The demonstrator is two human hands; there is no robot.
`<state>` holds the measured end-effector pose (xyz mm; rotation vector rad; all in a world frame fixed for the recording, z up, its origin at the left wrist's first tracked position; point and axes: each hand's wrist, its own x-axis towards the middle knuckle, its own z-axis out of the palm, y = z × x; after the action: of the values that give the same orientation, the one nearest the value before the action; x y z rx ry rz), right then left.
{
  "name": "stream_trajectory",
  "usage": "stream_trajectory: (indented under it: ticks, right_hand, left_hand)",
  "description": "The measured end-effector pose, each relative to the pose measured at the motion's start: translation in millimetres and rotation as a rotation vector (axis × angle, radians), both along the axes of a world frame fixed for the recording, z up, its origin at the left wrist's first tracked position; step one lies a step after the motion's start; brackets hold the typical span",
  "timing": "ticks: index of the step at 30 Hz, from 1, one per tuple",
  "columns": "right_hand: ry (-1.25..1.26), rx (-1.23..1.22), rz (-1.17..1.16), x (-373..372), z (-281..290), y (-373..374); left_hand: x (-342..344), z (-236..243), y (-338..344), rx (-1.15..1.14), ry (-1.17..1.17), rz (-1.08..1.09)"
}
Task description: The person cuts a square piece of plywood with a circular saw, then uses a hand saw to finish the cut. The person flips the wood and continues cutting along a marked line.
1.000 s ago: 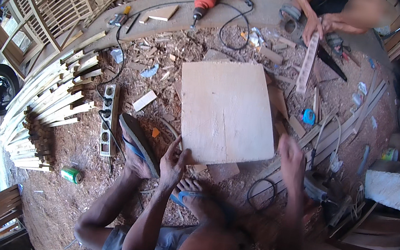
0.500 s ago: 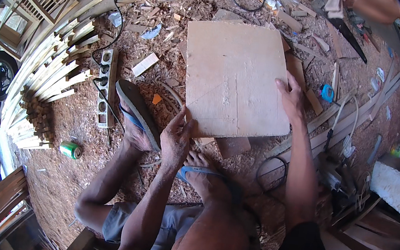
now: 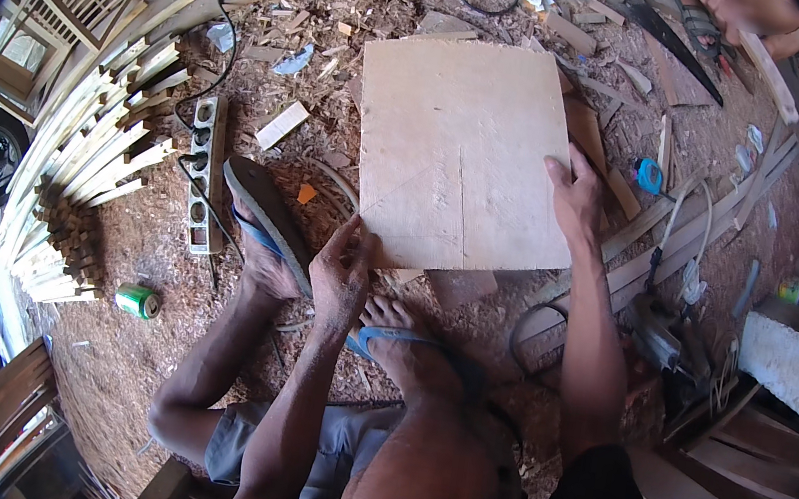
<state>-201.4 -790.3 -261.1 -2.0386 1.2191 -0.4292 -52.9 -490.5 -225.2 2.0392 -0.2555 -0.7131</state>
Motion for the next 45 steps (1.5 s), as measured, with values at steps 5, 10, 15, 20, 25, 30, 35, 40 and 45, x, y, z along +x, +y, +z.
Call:
stream_trajectory:
  ticks: [5,10,15,20,25,30,35,40,45]
  right_hand:
    - [-0.112,0.146,0.005,-7,-2,-2]
    - [-0.3,0.343,-0.026,-7,3,1]
    - [-0.298,0.368,-0.12,-5,6,4]
    - [-0.261,0.365,-0.106,-5,7,5]
    - [-0.231,0.367,-0.109,-8,4,8]
    - [-0.276,0.389,-0.107,-7,-2,7]
    - [-0.296,0.452,-0.083,-7,1,3]
    - [-0.231,0.389,-0.09,-6,4,4]
    - [-0.317,0.437,-0.105,-6,5,6]
  left_hand:
    - [0,-4,1,-0.008,0.001,-0.002]
    - [1,-4,-2,0.021,-0.069,-0.006]
    - [0,0,0,0.019,-0.024,-0.015]
    - [1,1,2,-0.025,0.006,0.001]
    - [1,0,3,-0.043,0.005,0.025]
    - [1,-2,2,-0.032,0.008,0.035]
    - [1,0,-1,-0.071,-0.027,0.025]
    - [1,1,0,-0.04,0.015,0.039]
    - [2,-5,2,-0.051,-0.007,0.038]
